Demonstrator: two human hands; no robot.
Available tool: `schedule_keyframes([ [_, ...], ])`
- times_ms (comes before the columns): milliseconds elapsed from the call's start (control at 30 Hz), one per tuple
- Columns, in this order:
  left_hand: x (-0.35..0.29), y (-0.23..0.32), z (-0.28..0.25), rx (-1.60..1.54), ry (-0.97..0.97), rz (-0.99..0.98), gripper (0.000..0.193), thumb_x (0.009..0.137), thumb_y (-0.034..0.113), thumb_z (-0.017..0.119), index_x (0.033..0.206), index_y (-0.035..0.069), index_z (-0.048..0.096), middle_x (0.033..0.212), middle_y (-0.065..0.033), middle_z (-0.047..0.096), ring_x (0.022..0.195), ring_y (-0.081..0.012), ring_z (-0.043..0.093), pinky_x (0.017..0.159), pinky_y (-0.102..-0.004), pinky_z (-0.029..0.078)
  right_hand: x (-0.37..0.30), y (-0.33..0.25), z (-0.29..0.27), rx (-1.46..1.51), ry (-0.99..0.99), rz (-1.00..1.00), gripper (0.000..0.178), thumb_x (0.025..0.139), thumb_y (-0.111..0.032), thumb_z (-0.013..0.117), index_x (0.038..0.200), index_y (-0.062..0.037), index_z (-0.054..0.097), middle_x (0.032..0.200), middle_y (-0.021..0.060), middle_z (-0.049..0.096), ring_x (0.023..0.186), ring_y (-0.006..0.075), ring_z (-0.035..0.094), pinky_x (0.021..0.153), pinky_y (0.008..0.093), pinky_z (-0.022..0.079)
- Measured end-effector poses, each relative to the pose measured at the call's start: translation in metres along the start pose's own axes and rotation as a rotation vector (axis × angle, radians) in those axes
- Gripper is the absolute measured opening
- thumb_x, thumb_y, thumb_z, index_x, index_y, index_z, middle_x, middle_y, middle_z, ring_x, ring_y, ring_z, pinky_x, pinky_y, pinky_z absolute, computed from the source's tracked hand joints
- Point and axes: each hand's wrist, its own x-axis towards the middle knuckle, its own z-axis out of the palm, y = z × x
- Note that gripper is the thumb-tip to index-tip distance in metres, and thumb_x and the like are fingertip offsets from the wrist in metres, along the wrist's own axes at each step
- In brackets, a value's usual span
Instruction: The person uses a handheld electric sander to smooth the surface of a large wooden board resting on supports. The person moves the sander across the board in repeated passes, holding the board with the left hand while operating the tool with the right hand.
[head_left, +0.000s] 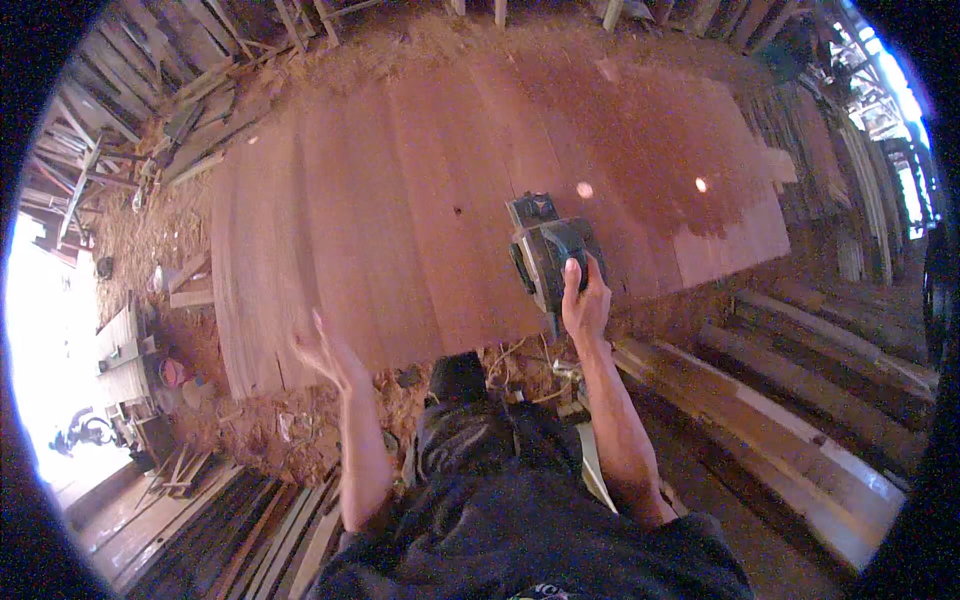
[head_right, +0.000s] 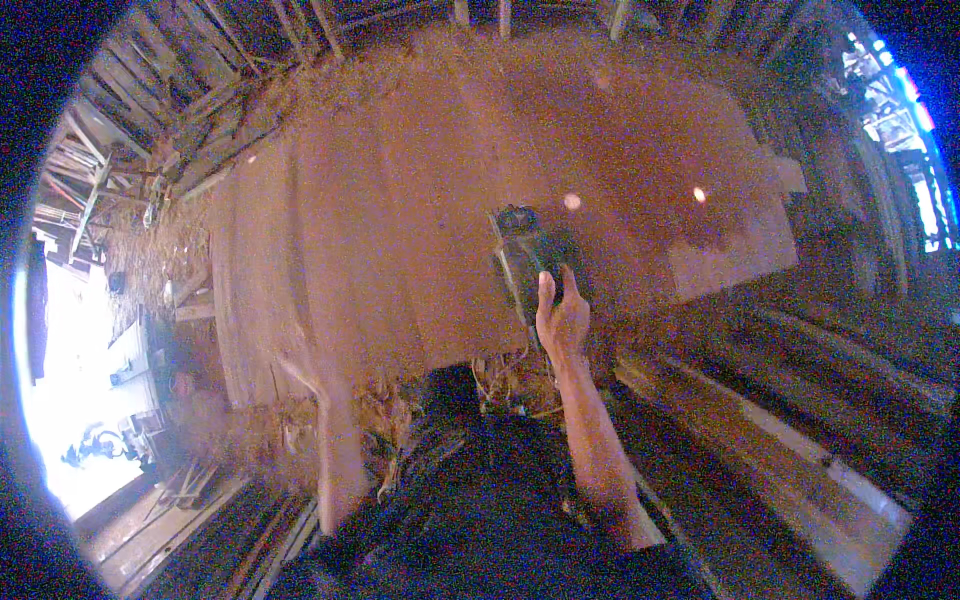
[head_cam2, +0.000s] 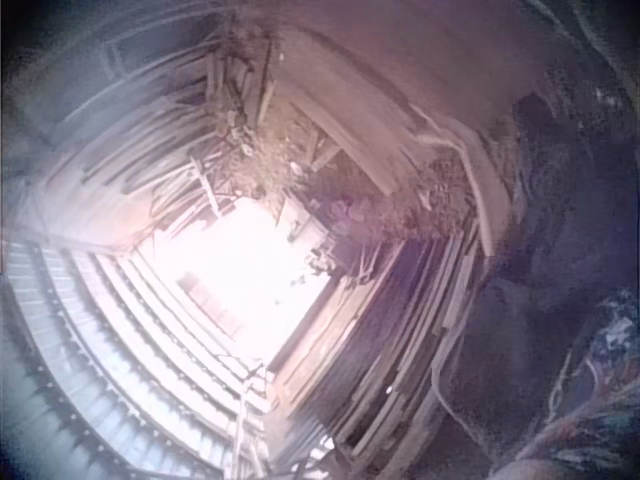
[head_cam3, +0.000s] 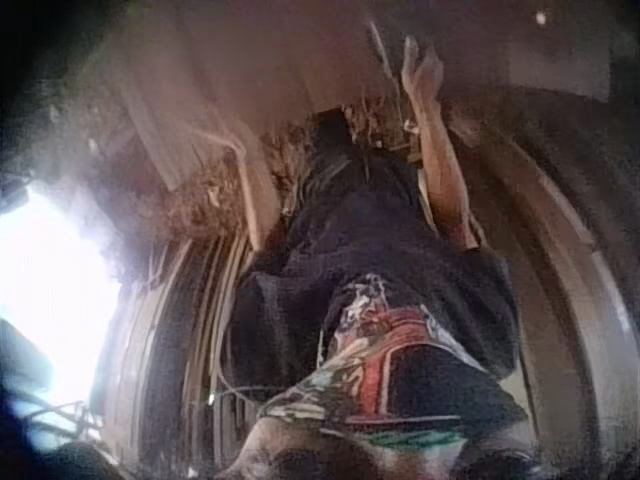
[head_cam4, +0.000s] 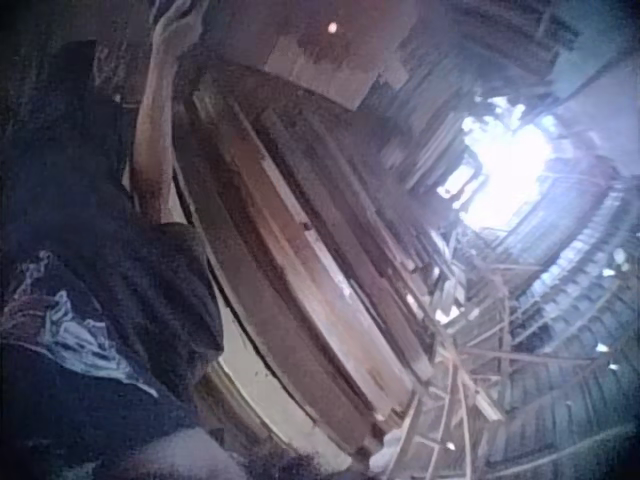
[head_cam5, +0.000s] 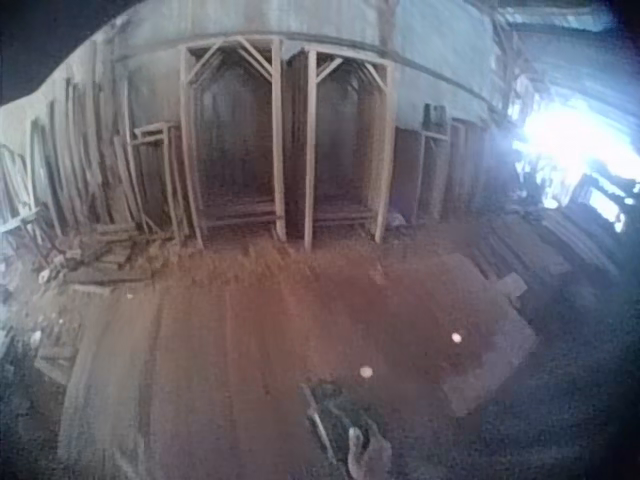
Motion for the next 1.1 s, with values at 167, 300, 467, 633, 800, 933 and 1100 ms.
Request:
schedule_keyframes([
  [167,-0.019,-0.062,0.016,0.006,0.107,-0.465,0.121,0.091,0.069,0.070,0.165,-0.003,0.008,0.157,-0.0311,0.041,0.130,-0.0458,0.059,0.104,-0.0554,0.058,0.080,-0.030,0.040,0.043,-0.037,-0.032,0.053,0.109,-0.044,0.054,0.128,0.0039,0.066,0.101,0.0294,0.075,0.091,0.0484,0.073,0.077,0.0522,0.059],
  [300,-0.033,-0.052,0.029,-0.323,0.117,-0.443,0.127,0.090,0.074,0.068,0.165,-0.006,0.004,0.160,-0.0338,0.038,0.134,-0.0475,0.056,0.107,-0.0569,0.056,0.153,-0.037,0.081,-0.006,-0.048,-0.077,0.054,0.110,-0.046,0.051,0.128,0.0026,0.066,0.103,0.0296,0.075,0.095,0.0506,0.072,0.081,0.0543,0.058],
  [467,-0.041,-0.036,0.030,-0.140,0.227,-0.494,0.128,0.091,0.079,0.060,0.165,-0.007,0.001,0.162,-0.0356,0.033,0.137,-0.0481,0.053,0.109,-0.0552,0.054,0.258,-0.056,0.153,-0.031,-0.009,-0.146,0.064,0.109,-0.054,0.048,0.125,0.0038,0.068,0.106,0.0329,0.074,0.099,0.0523,0.071,0.086,0.0574,0.057],
  [633,-0.047,-0.023,0.029,-0.184,0.196,-0.365,0.125,0.093,0.079,0.057,0.164,-0.008,0.002,0.162,-0.0349,0.033,0.138,-0.0463,0.052,0.110,-0.0535,0.053,0.367,-0.083,0.225,-0.058,-0.039,-0.061,0.076,0.105,-0.066,0.044,0.126,0.0031,0.068,0.113,0.0352,0.071,0.108,0.0543,0.068,0.094,0.0602,0.055],
  [800,-0.066,0.005,0.040,-0.195,0.180,-0.488,0.117,0.097,0.073,0.059,0.166,-0.004,0.004,0.163,-0.0327,0.033,0.138,-0.0448,0.053,0.111,-0.0527,0.053,0.444,-0.099,0.254,-0.055,-0.034,-0.048,0.082,0.104,-0.070,0.039,0.136,0.0018,0.062,0.121,0.0357,0.070,0.116,0.0540,0.066,0.100,0.0608,0.053],
  [933,-0.026,-0.084,0.024,-0.035,0.191,-0.393,0.116,0.097,0.072,0.060,0.166,-0.002,0.002,0.166,-0.0309,0.029,0.138,-0.0441,0.053,0.112,-0.0545,0.052,0.409,-0.080,0.241,-0.040,-0.078,-0.079,0.081,0.104,-0.070,0.040,0.136,0.0011,0.062,0.120,0.0356,0.070,0.116,0.0547,0.066,0.101,0.0601,0.053],
  [1100,-0.045,-0.046,0.026,-0.269,0.094,-0.490,0.118,0.097,0.071,0.062,0.166,0.003,-0.005,0.168,-0.0281,0.025,0.141,-0.0455,0.050,0.114,-0.0574,0.052,0.229,-0.039,0.119,0.032,-0.140,-0.055,0.065,0.110,-0.054,0.046,0.129,0.0048,0.064,0.116,0.0339,0.072,0.110,0.0525,0.068,0.096,0.0569,0.054],
])
